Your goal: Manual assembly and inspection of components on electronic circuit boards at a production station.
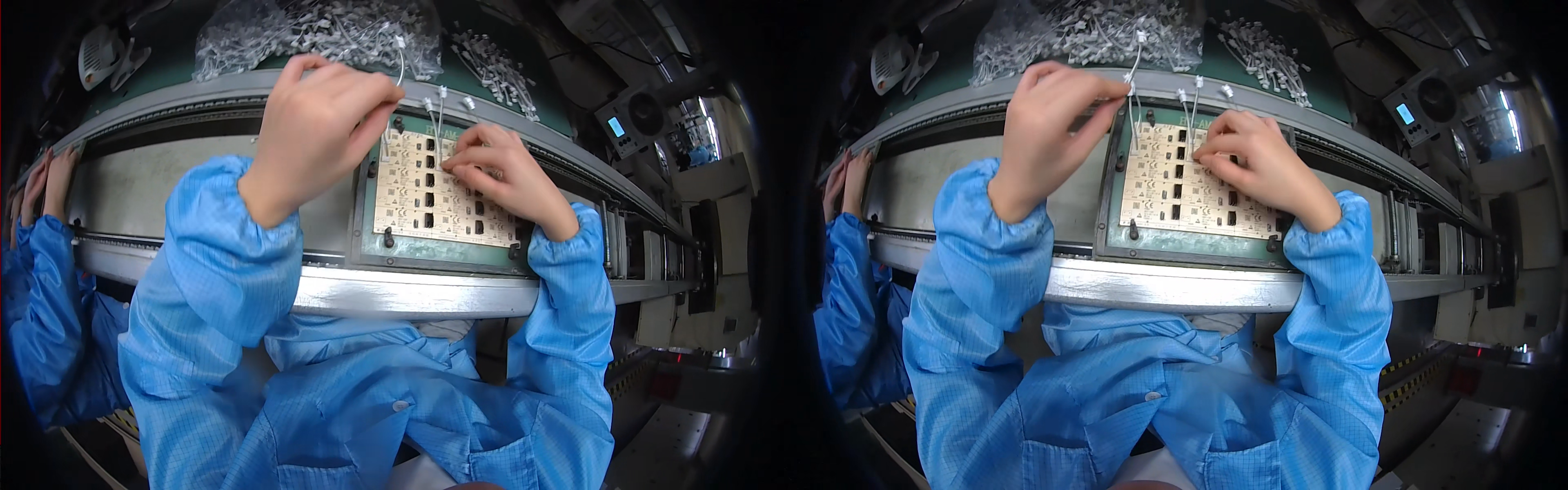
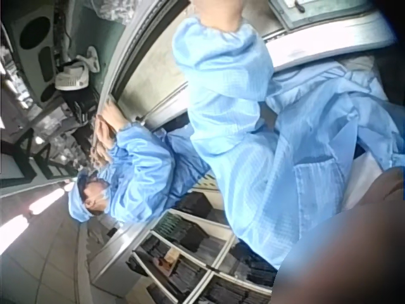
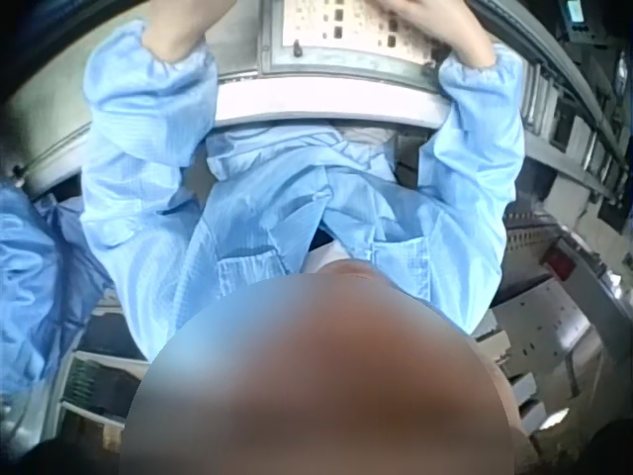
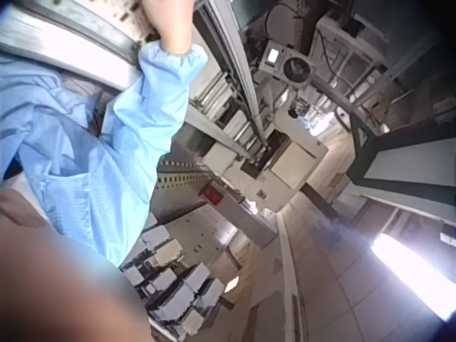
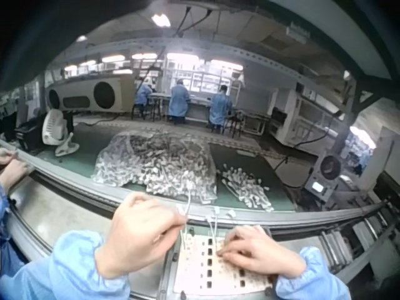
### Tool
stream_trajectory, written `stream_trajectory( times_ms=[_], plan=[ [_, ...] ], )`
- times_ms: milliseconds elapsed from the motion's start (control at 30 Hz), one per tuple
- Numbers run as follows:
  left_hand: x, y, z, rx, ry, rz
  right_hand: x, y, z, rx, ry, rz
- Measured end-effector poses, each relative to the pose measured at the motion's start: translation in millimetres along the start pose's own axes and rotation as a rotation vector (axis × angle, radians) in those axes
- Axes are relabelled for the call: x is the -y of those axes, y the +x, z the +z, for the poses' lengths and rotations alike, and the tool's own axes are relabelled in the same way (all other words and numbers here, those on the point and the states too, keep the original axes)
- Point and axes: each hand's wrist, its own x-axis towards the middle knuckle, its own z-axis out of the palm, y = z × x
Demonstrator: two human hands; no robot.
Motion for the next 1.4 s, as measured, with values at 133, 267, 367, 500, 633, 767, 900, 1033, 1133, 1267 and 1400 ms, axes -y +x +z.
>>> stream_trajectory(
  times_ms=[133,267,367,500,633,767,900,1033,1133,1267,1400],
  plan=[
    [-8.3,-6.2,3.6,0.072,0.084,-0.038,-73.4,1.5,-8.8,-0.473,-0.155,0.270],
    [-17.1,-9.4,8.5,0.150,0.078,-0.090,-133.2,-2.7,-7.1,-0.561,-0.311,0.470],
    [-22.0,-12.7,9.0,0.173,0.087,-0.106,-141.6,7.9,-6.4,-0.551,-0.452,0.447],
    [-22.6,-14.6,6.8,0.221,0.099,-0.129,-146.8,14.3,-4.7,-0.482,-0.665,0.484],
    [-25.0,-19.6,5.0,0.257,0.126,-0.161,-146.7,17.0,-12.9,-0.642,-0.180,0.547],
    [-28.4,-15.7,4.2,0.261,0.168,-0.155,-148.5,10.6,-22.1,-0.744,0.085,0.506],
    [-26.6,-18.0,5.8,0.242,0.175,-0.151,-145.5,12.7,-29.3,-0.844,0.179,0.354],
    [-26.9,-18.3,2.8,0.308,0.110,-0.215,-141.1,1.7,-53.2,-0.809,0.385,0.337],
    [-28.1,-18.4,5.6,0.352,0.053,-0.243,-138.0,-13.9,-58.4,-0.774,0.440,0.396],
    [-36.1,-23.2,6.3,0.411,0.034,-0.241,-110.1,-24.2,-69.7,-0.958,0.540,0.320],
    [-35.9,-28.6,11.0,0.439,0.095,-0.226,-91.2,-38.7,-61.9,-0.923,0.490,0.319]
  ],
)
